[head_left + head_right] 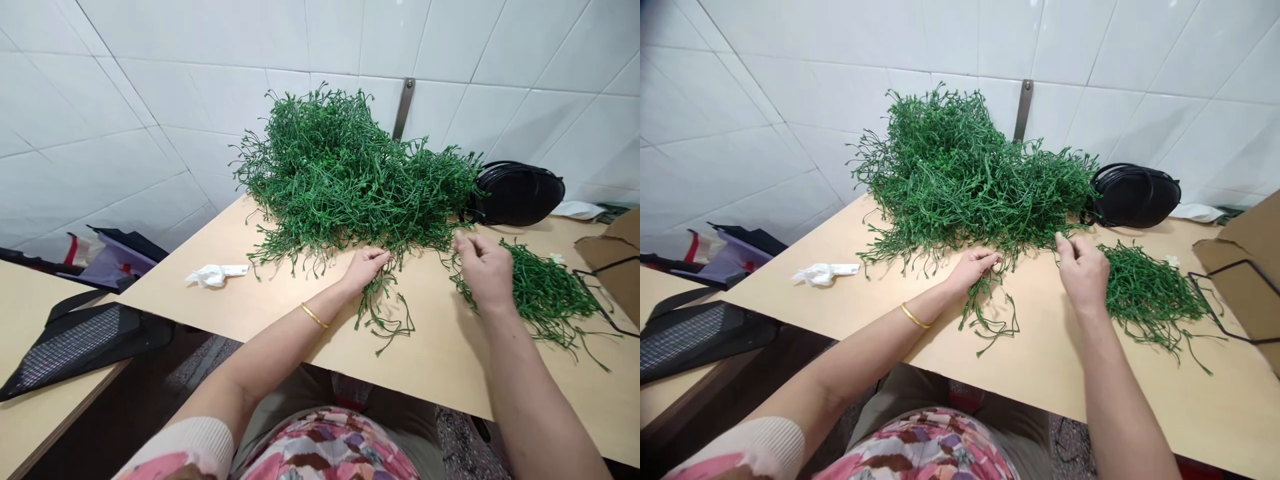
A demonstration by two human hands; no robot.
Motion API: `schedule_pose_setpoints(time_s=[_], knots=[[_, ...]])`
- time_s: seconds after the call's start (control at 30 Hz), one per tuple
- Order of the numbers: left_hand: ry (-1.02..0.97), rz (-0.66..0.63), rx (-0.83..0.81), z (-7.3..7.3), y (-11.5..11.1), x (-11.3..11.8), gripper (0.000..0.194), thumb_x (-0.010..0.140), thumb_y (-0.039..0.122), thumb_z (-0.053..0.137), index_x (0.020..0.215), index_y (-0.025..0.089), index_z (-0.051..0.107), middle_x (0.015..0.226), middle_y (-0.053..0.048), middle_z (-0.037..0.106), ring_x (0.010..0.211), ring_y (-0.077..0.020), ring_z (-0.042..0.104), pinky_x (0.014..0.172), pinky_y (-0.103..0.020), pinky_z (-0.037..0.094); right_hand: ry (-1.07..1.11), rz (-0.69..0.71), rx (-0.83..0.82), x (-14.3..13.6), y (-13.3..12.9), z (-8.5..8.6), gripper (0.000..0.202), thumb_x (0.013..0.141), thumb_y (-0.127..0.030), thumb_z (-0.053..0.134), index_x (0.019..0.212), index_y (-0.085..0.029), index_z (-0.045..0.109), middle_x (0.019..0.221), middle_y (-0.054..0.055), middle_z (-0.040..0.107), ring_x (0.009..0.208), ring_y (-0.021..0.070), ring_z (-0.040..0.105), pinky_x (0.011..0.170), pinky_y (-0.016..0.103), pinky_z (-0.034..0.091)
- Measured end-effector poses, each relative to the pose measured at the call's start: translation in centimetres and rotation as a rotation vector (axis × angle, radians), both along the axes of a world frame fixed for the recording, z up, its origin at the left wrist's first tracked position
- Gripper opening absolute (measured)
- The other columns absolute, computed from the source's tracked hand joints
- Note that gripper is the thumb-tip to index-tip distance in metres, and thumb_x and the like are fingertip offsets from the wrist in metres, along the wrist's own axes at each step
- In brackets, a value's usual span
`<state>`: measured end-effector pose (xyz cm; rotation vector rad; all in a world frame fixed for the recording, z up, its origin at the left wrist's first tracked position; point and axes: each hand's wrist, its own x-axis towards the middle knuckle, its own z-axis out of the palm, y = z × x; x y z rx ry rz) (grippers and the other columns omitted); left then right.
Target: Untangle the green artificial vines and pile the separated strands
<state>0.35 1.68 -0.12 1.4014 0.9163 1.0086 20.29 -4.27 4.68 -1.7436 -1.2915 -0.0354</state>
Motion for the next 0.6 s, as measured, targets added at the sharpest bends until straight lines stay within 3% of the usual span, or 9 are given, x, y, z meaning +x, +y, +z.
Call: schedule_pose_setpoints(time_s=[0.07, 0.13, 0.3, 0.4, 0.5, 0.6], knots=[[-0.033, 0.017, -0.042, 0.6, 0.1, -0.2, 0.024, 0.074, 0.032, 0.06, 0.06, 0.013, 0.059, 0.055, 0.004, 0.041, 0.052, -0.0061, 0.033, 0.052, -0.023, 0.026, -0.178, -0.162, -0.057, 1.8, -0.6, 0.6, 0.034, 0.083, -0.049, 0.047, 0.068, -0.02, 0.06, 0.054, 0.0, 0.045, 0.054, 0.0144, 0.039, 0.055, 0.03, 0.03], [-0.076, -0.022, -0.119, 1.1, 0.0, -0.4, 0.022, 0.074, 0.032, 0.062, 0.065, 0.012, 0.064, 0.051, 0.005, 0.04, 0.048, -0.0052, 0.03, 0.05, -0.023, 0.024, -0.311, -0.259, -0.176, 4.2, -1.0, 0.1, 0.032, 0.082, -0.048, 0.048, 0.077, -0.019, 0.063, 0.064, 0.006, 0.054, 0.058, 0.0182, 0.045, 0.057, 0.033, 0.031], [-0.233, -0.12, -0.264, 1.1, 0.2, -0.7, 0.017, 0.071, 0.028, 0.067, 0.073, 0.011, 0.065, 0.051, 0.004, 0.047, 0.045, -0.0041, 0.039, 0.046, -0.019, 0.027, -0.469, -0.202, -0.322, 8.7, -1.8, -2.5, 0.041, 0.074, -0.053, 0.055, 0.089, -0.018, 0.066, 0.084, 0.018, 0.06, 0.067, 0.0279, 0.055, 0.058, 0.04, 0.034], [-0.31, -0.143, -0.34, 0.6, 0.5, -0.6, 0.01, 0.07, 0.019, 0.067, 0.073, 0.012, 0.061, 0.055, 0.001, 0.054, 0.05, -0.0056, 0.051, 0.047, -0.017, 0.033, -0.441, -0.245, -0.418, 8.6, -2.4, -2.3, 0.041, 0.075, -0.053, 0.053, 0.095, -0.019, 0.064, 0.092, 0.02, 0.059, 0.076, 0.0328, 0.058, 0.062, 0.045, 0.037], [-0.294, -0.14, -0.356, 0.4, 0.7, -0.6, 0.009, 0.068, 0.011, 0.064, 0.07, 0.012, 0.056, 0.056, 0.001, 0.057, 0.053, -0.0065, 0.055, 0.048, -0.016, 0.036, -0.447, -0.349, -0.508, 7.6, -3.0, -0.8, 0.041, 0.078, -0.052, 0.048, 0.099, -0.019, 0.062, 0.097, 0.022, 0.058, 0.089, 0.0414, 0.058, 0.066, 0.05, 0.038], [-0.255, -0.13, -0.355, 0.7, 0.7, -0.6, 0.012, 0.066, 0.005, 0.061, 0.075, 0.012, 0.057, 0.057, 0.001, 0.058, 0.053, -0.0067, 0.056, 0.052, -0.017, 0.041, -0.451, -0.447, -0.485, 6.7, -3.4, 0.9, 0.044, 0.082, -0.05, 0.042, 0.102, -0.017, 0.063, 0.101, 0.025, 0.055, 0.097, 0.0487, 0.056, 0.068, 0.055, 0.037]])
